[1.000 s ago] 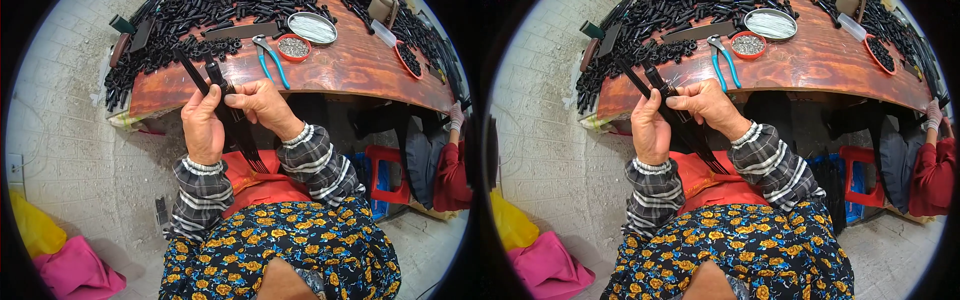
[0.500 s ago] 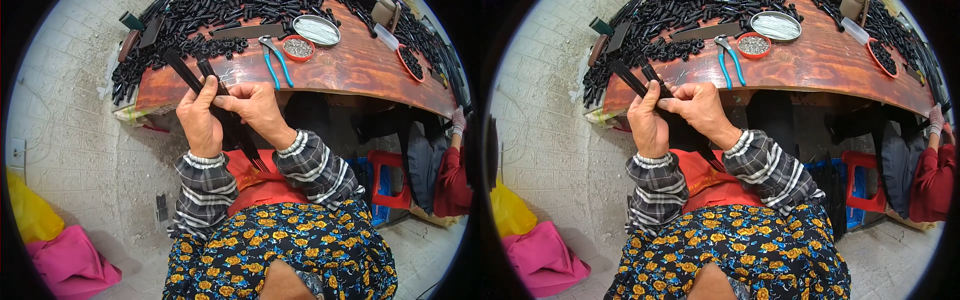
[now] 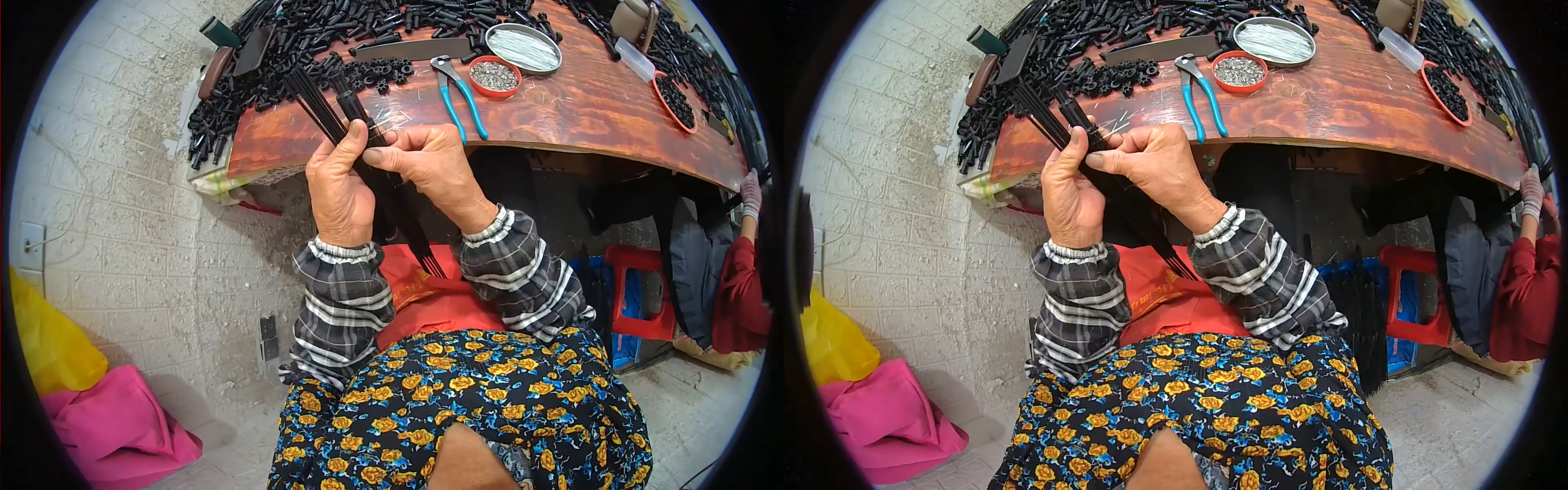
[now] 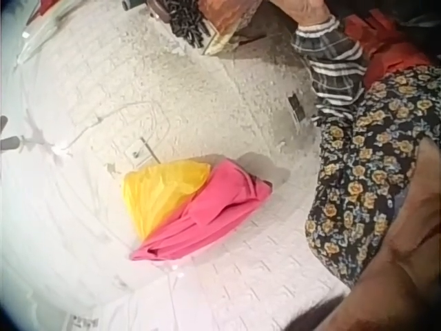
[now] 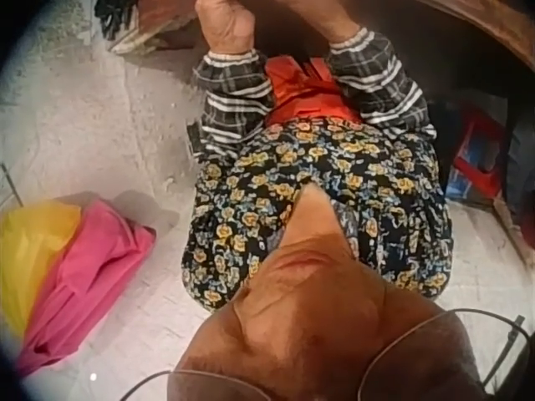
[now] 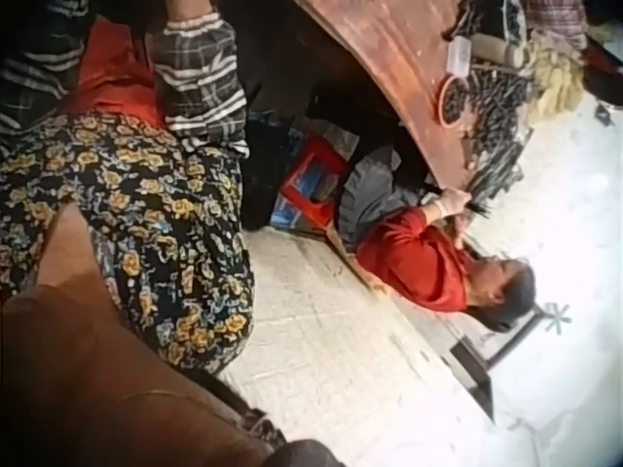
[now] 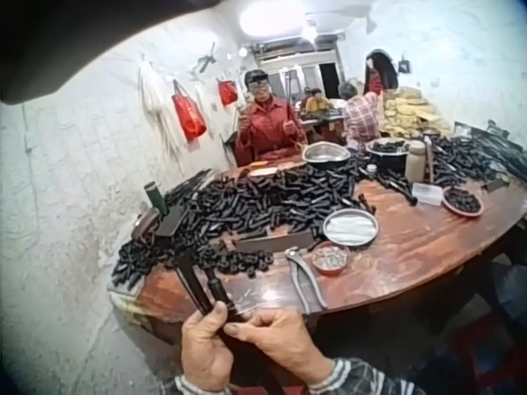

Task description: The recorder is assembling small black industrial components by inserting pins and using pliers to crimp or secure them at a shared workbench.

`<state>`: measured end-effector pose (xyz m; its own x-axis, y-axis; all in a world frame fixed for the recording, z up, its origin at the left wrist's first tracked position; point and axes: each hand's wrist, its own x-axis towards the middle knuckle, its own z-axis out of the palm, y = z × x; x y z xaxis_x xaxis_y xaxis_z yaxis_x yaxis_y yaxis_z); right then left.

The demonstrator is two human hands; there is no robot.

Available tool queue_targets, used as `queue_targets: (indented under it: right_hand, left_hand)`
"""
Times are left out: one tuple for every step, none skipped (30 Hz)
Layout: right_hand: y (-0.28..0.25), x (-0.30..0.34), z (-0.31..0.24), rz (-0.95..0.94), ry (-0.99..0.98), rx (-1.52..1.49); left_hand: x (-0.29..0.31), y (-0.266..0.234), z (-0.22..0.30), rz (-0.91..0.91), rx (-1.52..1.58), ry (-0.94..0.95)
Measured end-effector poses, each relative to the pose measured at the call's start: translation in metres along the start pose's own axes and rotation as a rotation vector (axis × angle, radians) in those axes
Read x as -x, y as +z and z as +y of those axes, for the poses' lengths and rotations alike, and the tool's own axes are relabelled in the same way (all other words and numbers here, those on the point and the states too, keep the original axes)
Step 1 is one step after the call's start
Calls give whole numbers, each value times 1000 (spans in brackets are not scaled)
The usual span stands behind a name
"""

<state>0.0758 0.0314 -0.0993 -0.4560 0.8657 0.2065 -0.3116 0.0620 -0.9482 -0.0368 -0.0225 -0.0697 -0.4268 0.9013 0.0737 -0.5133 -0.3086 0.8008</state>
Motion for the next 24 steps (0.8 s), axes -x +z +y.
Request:
queue_targets:
  right_hand:
    - [-1,0,0,-4,8,-48]
    - [-3,1,-4,-3,10,-48]
    - [-4,2,-10,-30,106,-36]
    - [-5,3,-13,-58,202,-24]
    - [-7,2,-11,-60,202,-25]
    - [-8,-2,-8,-86,244,-45]
    - [-8,-4,-7,-112,286,-63]
    - [-7,-2,-8,-112,284,-61]
    - [-4,0,-14,-103,265,-64]
    - [-1,0,-17,-93,247,-67]
    - [0,-1,-3,-88,217,-37]
    - [4,1,-3,-82,178,-32]
    - [8,2,-4,-76,140,-26]
    - [7,1,-8,-68,119,59]
    - [10,2,-11,-70,129,63]
    - [12,1,-12,-62,95,13]
    - [12,1,-11,-54,60,-38]
    - [12,-2,-9,-49,72,7]
    - [10,-3,-8,-50,72,7]
    - [10,-3,-10,-71,90,51]
    - [9,-3,-11,-91,109,95]
    - [9,-3,-12,-93,110,94]
    - [10,-3,-13,-91,106,44]
    - [11,-3,-13,-90,105,-6]
  left_hand:
    - [-2,-4,-2,3,12,-8]
    - [-3,-8,-3,7,24,-15]
    - [-3,-12,-3,8,22,-16]
    - [-3,-15,-3,-14,28,-25]
    - [-2,-17,-2,-35,36,-33]
    - [-1,-17,-1,-37,36,-32]
    - [1,-15,1,-40,18,-37]
    - [3,-14,3,-43,2,-41]
    - [5,-12,3,-47,7,-39]
    - [7,-10,3,-20,-8,-19]
    - [10,-7,2,7,-21,0]
    - [15,-1,-1,35,-48,51]
    - [13,-6,-2,49,-49,50]
    - [9,-5,-2,56,-67,63]
    - [7,-4,3,69,-93,76]
    - [4,-3,5,68,-50,59]
    - [3,-7,3,76,-49,53]
    - [-1,-10,1,54,-13,45]
    - [-4,-12,0,32,22,37]
    - [-4,-11,-1,23,33,49]
    - [-4,-12,-2,25,32,50]
    - [-4,-13,-3,29,53,46]
    - [-4,-13,-4,33,72,43]
    - [-2,-12,-4,20,69,38]
